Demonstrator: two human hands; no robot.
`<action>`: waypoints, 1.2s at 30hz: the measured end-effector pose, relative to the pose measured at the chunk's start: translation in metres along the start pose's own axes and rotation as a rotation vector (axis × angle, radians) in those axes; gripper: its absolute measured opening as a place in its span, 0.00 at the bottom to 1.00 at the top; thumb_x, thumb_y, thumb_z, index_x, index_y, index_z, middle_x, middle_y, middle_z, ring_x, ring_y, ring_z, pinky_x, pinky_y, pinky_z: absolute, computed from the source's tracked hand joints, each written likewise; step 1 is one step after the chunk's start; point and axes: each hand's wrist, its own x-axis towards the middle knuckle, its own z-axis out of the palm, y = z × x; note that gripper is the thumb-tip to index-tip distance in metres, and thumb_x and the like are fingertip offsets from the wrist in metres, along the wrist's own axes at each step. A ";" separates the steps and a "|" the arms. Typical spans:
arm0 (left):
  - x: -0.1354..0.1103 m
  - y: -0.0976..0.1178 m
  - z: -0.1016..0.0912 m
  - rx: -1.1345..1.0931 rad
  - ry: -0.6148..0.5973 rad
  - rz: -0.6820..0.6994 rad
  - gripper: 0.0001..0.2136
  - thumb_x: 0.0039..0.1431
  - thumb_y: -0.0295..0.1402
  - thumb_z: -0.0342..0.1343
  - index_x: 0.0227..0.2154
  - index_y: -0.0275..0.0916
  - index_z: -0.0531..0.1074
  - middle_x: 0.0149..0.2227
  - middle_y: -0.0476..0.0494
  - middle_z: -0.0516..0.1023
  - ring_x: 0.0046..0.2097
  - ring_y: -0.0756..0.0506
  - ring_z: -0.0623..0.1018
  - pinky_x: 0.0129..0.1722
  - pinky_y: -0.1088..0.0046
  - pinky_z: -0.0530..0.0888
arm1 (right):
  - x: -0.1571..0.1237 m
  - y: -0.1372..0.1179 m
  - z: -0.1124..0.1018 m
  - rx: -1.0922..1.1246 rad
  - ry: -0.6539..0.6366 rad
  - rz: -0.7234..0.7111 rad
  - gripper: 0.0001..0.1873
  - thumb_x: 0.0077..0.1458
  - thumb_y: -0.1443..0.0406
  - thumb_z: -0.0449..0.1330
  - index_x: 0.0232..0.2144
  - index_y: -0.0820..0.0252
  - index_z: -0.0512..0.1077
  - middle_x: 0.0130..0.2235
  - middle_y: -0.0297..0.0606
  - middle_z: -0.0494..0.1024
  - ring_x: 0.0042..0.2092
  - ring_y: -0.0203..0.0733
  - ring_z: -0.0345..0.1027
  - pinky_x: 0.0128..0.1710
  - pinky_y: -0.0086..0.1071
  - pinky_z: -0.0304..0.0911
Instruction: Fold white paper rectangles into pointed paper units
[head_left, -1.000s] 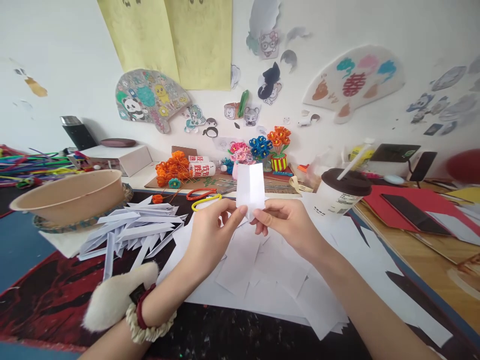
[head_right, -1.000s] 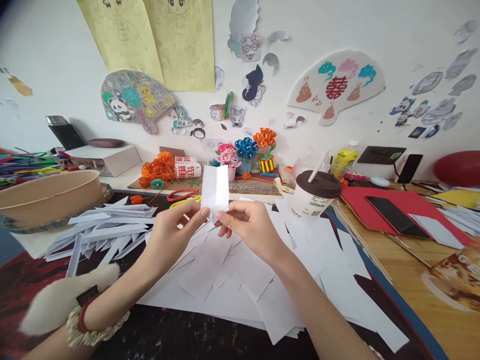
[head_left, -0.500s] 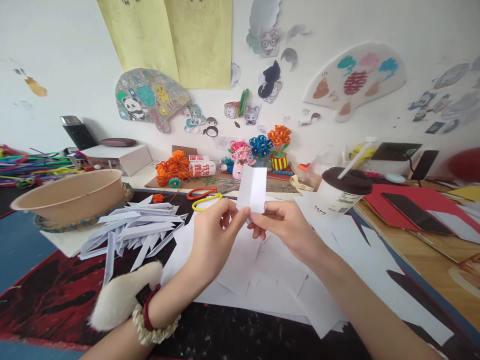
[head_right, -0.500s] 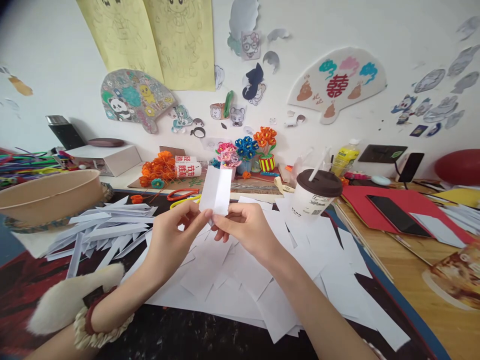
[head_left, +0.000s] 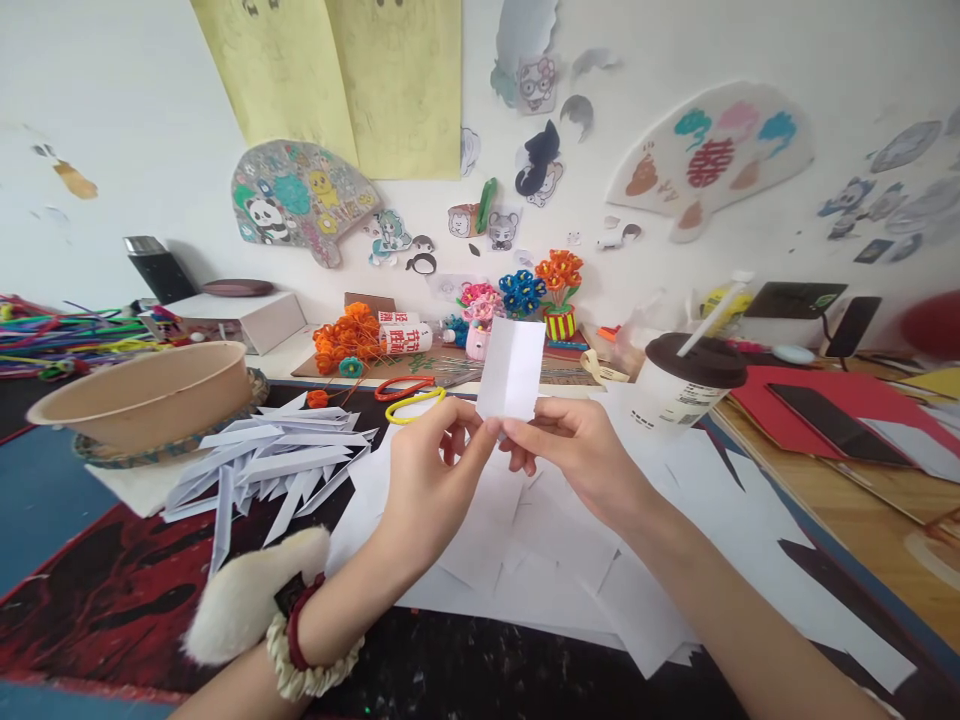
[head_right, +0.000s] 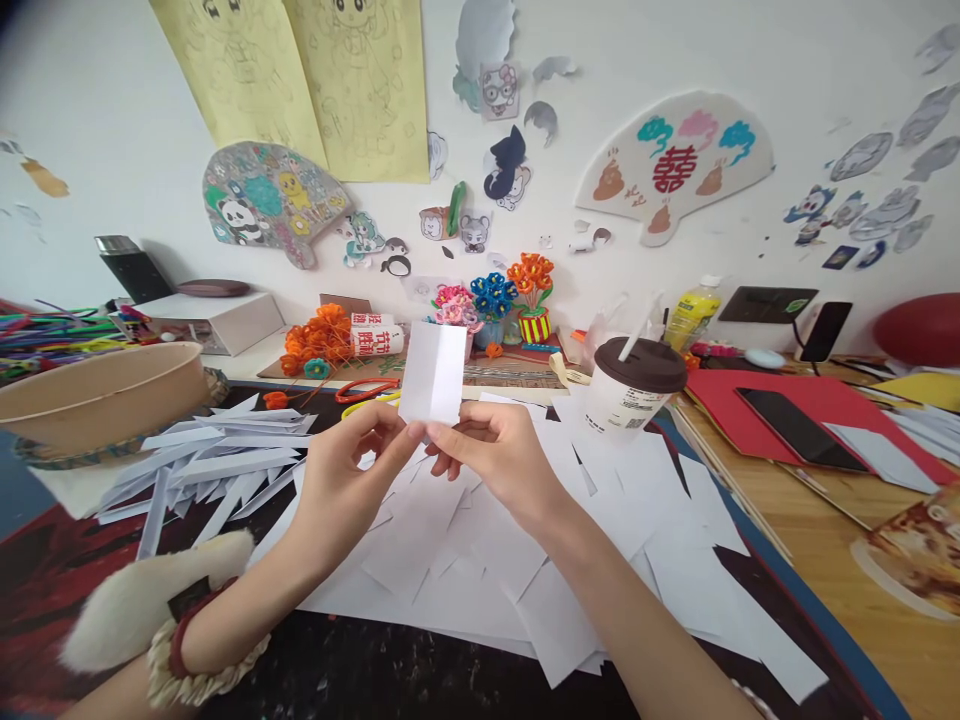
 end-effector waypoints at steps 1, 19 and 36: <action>0.000 0.000 0.000 -0.008 0.004 0.000 0.10 0.59 0.32 0.56 0.23 0.38 0.67 0.23 0.51 0.70 0.26 0.51 0.67 0.26 0.75 0.64 | 0.000 0.000 0.000 -0.001 0.002 0.005 0.10 0.49 0.59 0.67 0.26 0.62 0.77 0.25 0.37 0.76 0.25 0.36 0.69 0.24 0.30 0.66; 0.005 0.001 -0.002 -0.129 -0.079 -0.097 0.11 0.60 0.34 0.54 0.23 0.38 0.70 0.25 0.49 0.72 0.28 0.50 0.69 0.25 0.76 0.64 | 0.002 0.002 -0.002 -0.027 0.027 0.029 0.06 0.46 0.64 0.64 0.22 0.62 0.75 0.21 0.33 0.73 0.23 0.35 0.65 0.22 0.30 0.60; 0.005 0.002 -0.001 -0.214 -0.184 -0.178 0.11 0.58 0.36 0.57 0.24 0.37 0.71 0.24 0.50 0.70 0.24 0.53 0.65 0.21 0.78 0.62 | 0.002 0.006 0.000 -0.040 0.124 -0.028 0.05 0.47 0.65 0.63 0.22 0.60 0.75 0.22 0.33 0.73 0.23 0.34 0.61 0.22 0.30 0.57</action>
